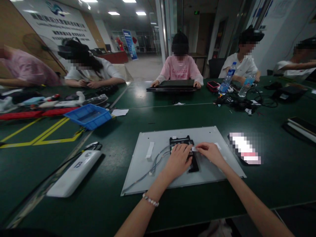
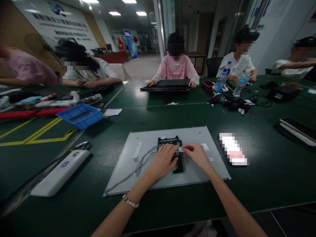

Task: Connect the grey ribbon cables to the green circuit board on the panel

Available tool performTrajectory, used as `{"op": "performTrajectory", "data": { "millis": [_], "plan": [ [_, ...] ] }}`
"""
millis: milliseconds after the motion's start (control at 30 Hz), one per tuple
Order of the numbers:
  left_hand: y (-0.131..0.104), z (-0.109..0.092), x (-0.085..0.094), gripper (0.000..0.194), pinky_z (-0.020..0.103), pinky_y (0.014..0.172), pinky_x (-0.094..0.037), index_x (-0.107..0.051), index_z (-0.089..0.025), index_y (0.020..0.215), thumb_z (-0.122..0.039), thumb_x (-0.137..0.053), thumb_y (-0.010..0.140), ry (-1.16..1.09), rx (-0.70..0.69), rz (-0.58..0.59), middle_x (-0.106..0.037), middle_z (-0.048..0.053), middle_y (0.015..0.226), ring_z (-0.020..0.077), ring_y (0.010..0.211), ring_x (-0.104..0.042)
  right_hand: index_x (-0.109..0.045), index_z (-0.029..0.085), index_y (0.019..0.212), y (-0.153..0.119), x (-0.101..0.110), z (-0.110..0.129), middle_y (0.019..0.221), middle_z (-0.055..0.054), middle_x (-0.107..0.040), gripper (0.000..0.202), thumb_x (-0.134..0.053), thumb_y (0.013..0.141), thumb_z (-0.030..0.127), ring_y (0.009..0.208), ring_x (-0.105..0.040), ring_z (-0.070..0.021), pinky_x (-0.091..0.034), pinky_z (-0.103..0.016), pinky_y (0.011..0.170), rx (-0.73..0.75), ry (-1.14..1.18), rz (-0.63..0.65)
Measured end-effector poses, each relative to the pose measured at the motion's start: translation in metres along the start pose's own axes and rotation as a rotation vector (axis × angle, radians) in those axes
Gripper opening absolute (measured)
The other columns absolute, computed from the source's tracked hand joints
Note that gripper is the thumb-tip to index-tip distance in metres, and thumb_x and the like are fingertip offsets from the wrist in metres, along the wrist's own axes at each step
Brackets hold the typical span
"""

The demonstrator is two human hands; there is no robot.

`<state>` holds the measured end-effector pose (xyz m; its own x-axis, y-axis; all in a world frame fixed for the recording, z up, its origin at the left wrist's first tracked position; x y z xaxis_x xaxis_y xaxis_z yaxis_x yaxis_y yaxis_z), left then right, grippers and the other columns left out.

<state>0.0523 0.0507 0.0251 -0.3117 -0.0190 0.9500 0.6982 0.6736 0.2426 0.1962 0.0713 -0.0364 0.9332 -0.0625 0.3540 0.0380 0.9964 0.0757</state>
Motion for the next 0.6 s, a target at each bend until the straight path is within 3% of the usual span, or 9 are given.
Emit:
{"op": "performTrajectory", "data": {
  "millis": [100, 300, 467, 600],
  "plan": [
    [-0.001, 0.001, 0.001, 0.045, 0.042, 0.102, -0.031, -0.039, -0.019, 0.130, -0.024, -0.049, 0.086, -0.006, 0.010, -0.010, -0.050, 0.008, 0.120, 0.0237, 0.112, -0.045, -0.068, 0.017, 0.087, 0.000, -0.002, -0.008, 0.084, -0.006, -0.071, 0.022, -0.056, 0.074, 0.030, 0.073, -0.065, -0.0186, -0.052, -0.026, 0.056, -0.058, 0.058, 0.030],
    [-0.001, -0.005, 0.002, 0.035, 0.044, 0.100, -0.032, -0.049, -0.026, 0.122, -0.020, -0.047, 0.087, 0.031, -0.045, 0.008, -0.050, 0.006, 0.115, 0.0233, 0.108, -0.046, -0.067, 0.019, 0.085, -0.004, -0.003, 0.016, 0.083, -0.003, -0.070, 0.016, -0.055, 0.076, 0.023, 0.078, -0.065, -0.0180, -0.051, -0.031, 0.075, 0.099, -0.076, 0.038],
    [-0.001, -0.006, 0.001, 0.030, 0.044, 0.100, -0.031, -0.053, -0.026, 0.116, -0.021, -0.047, 0.088, 0.050, -0.050, 0.001, -0.049, 0.006, 0.115, 0.0235, 0.110, -0.044, -0.067, 0.020, 0.087, -0.011, -0.004, 0.031, 0.083, -0.004, -0.069, 0.015, -0.054, 0.079, 0.021, 0.076, -0.063, -0.0181, -0.049, -0.032, 0.073, 0.176, -0.252, -0.006],
    [-0.001, -0.006, 0.000, 0.030, 0.044, 0.099, -0.032, -0.053, -0.025, 0.117, -0.022, -0.047, 0.088, 0.055, -0.049, 0.004, -0.049, 0.006, 0.115, 0.0238, 0.110, -0.044, -0.067, 0.021, 0.082, -0.013, -0.008, 0.038, 0.087, -0.005, -0.066, 0.015, -0.054, 0.077, 0.014, 0.085, -0.060, -0.0197, -0.046, -0.034, 0.081, 0.261, -0.430, -0.011]
  ]
}}
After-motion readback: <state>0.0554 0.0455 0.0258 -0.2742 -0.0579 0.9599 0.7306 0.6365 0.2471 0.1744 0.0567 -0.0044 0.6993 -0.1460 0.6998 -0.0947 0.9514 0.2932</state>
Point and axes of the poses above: each hand's wrist, its own y-axis towards the middle knuckle, its own x-axis out of the back of the hand, z = x × y, the point moved 8 cm from there along y, towards the middle knuckle
